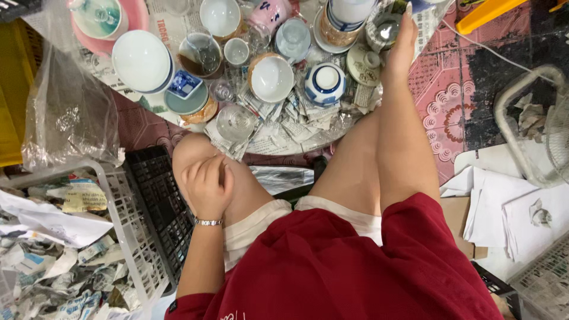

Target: The person sits on the floor and wraps individual cups and glasses with newspaper. They fold the paper around each item, tuck the edges, and place the wrapped items aside.

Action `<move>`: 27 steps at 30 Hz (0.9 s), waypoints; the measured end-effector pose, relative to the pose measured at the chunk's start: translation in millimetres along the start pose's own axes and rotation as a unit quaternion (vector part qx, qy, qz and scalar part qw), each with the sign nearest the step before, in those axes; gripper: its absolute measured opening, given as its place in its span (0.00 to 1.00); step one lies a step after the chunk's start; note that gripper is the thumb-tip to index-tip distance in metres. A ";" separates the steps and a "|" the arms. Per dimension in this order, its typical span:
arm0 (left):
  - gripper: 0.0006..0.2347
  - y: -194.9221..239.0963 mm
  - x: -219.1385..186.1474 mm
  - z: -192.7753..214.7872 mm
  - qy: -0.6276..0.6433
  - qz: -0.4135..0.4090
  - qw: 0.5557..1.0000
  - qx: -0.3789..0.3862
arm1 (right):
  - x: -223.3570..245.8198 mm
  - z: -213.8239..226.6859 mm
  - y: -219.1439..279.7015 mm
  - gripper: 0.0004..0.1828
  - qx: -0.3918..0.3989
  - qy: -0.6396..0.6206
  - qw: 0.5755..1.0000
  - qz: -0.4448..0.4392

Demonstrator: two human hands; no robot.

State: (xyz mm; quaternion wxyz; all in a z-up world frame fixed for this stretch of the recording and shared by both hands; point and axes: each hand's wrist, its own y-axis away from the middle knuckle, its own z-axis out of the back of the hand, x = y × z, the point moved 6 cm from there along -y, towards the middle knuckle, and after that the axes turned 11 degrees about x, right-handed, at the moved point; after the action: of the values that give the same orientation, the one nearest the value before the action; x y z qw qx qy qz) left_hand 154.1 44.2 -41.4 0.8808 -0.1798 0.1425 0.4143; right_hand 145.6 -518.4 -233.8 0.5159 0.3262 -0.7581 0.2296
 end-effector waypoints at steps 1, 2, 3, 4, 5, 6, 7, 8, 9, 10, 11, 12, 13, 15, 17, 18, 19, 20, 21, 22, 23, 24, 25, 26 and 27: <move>0.10 -1.8 1.5 0.5 0.008 0.006 1.000 -0.001 | 2.6 -2.7 -1.3 0.35 -0.002 -0.002 1.000 -0.001; 0.09 -2.5 2.3 0.2 0.015 0.013 1.000 -0.002 | 5.5 -6.5 -0.8 0.35 -0.003 -0.003 1.000 -0.004; 0.09 -3.0 1.9 -0.4 0.015 0.013 1.000 -0.003 | 9.5 -10.8 0.0 0.35 -0.004 -0.005 1.000 -0.006; 0.09 -2.6 1.5 -0.7 0.014 0.013 1.000 -0.003 | 16.3 -13.0 1.3 0.35 -0.028 0.083 0.996 -0.012; 0.09 -2.5 1.1 -1.3 0.013 0.014 1.000 -0.003 | 24.0 -15.7 3.0 0.37 -0.051 0.170 0.984 -0.019; 0.09 -2.5 0.7 -1.3 0.013 0.016 1.000 -0.005 | 32.1 -18.8 5.6 0.39 -0.074 0.255 0.964 -0.025; 0.09 -2.5 0.0 -1.3 0.014 0.018 1.000 -0.006 | 38.9 -20.4 8.6 0.40 -0.094 0.304 0.947 -0.041; 0.08 -2.9 0.0 -0.6 0.013 0.020 1.000 -0.008 | 44.8 -21.5 11.2 0.42 -0.114 0.351 0.927 -0.057; 0.08 -3.6 -0.7 0.0 0.011 0.016 1.000 -0.008 | 49.8 -21.3 13.3 0.43 -0.134 0.397 0.905 -0.073; 0.08 -4.3 -1.8 0.9 0.009 0.013 1.000 -0.010 | 48.8 -17.0 14.5 0.44 -0.156 0.399 0.895 -0.126; 0.08 -5.1 -2.6 1.8 0.007 0.010 1.000 -0.011 | 46.2 -11.0 15.1 0.45 -0.177 0.399 0.882 -0.179; 0.08 -4.9 -2.9 2.2 0.007 0.010 1.000 -0.008 | 39.9 -3.2 19.5 0.47 -0.195 0.401 0.864 -0.235; 0.08 -6.2 -1.7 2.0 0.008 0.010 1.000 -0.005 | 41.7 -2.6 15.3 0.46 -0.174 0.405 0.881 -0.171; 0.08 -5.6 -0.4 1.6 0.011 0.012 1.000 -0.002 | 45.8 0.4 9.9 0.45 -0.123 0.407 0.904 -0.043; 0.07 -4.5 0.4 1.7 0.017 0.014 1.000 -0.002 | 39.8 8.9 14.7 0.43 -0.100 0.377 0.920 -0.027; 0.06 -4.4 0.8 1.5 0.018 0.015 1.000 -0.004 | 38.0 8.2 16.1 0.43 -0.089 0.362 0.928 -0.018; 0.06 -4.0 1.0 1.7 0.020 0.016 1.000 -0.007 | 41.9 7.0 22.5 0.40 -0.103 0.382 0.918 0.005; 0.05 -2.7 0.6 1.5 0.022 0.018 1.000 -0.008 | 50.9 6.7 34.7 0.37 -0.117 0.403 0.907 0.026; 0.05 -1.8 0.4 1.7 0.023 0.016 1.000 -0.011 | 61.8 2.5 48.3 0.35 -0.131 0.423 0.895 0.048; 0.05 -1.1 0.6 2.0 0.024 0.016 1.000 -0.013 | 74.6 -11.0 62.4 0.30 -0.117 0.406 0.899 0.117; 0.05 -0.8 1.0 1.8 0.025 0.015 0.999 -0.016 | 87.9 -27.5 79.3 0.27 -0.102 0.386 0.898 0.185; 0.05 1.0 0.8 0.7 0.020 0.018 1.000 -0.014 | 98.2 -44.7 96.5 0.25 -0.083 0.421 0.882 0.194; 0.05 2.7 0.6 -0.4 0.015 0.022 1.000 -0.012 | 108.7 -63.6 117.1 0.24 -0.063 0.455 0.864 0.205; 0.05 2.3 1.5 -1.0 0.009 0.024 1.000 -0.013 | 115.2 -87.8 138.1 0.23 -0.044 0.486 0.845 0.217; 0.07 2.0 1.6 -3.5 -0.003 0.034 0.999 0.002 | 119.4 -119.7 161.2 0.25 0.008 0.534 0.808 0.250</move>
State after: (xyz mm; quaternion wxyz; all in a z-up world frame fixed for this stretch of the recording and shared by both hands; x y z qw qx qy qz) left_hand 153.2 44.9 -45.6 0.8671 -0.1720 0.1471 0.4438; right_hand 72.9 -357.3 -81.1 0.7611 -0.0447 -0.4166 0.4951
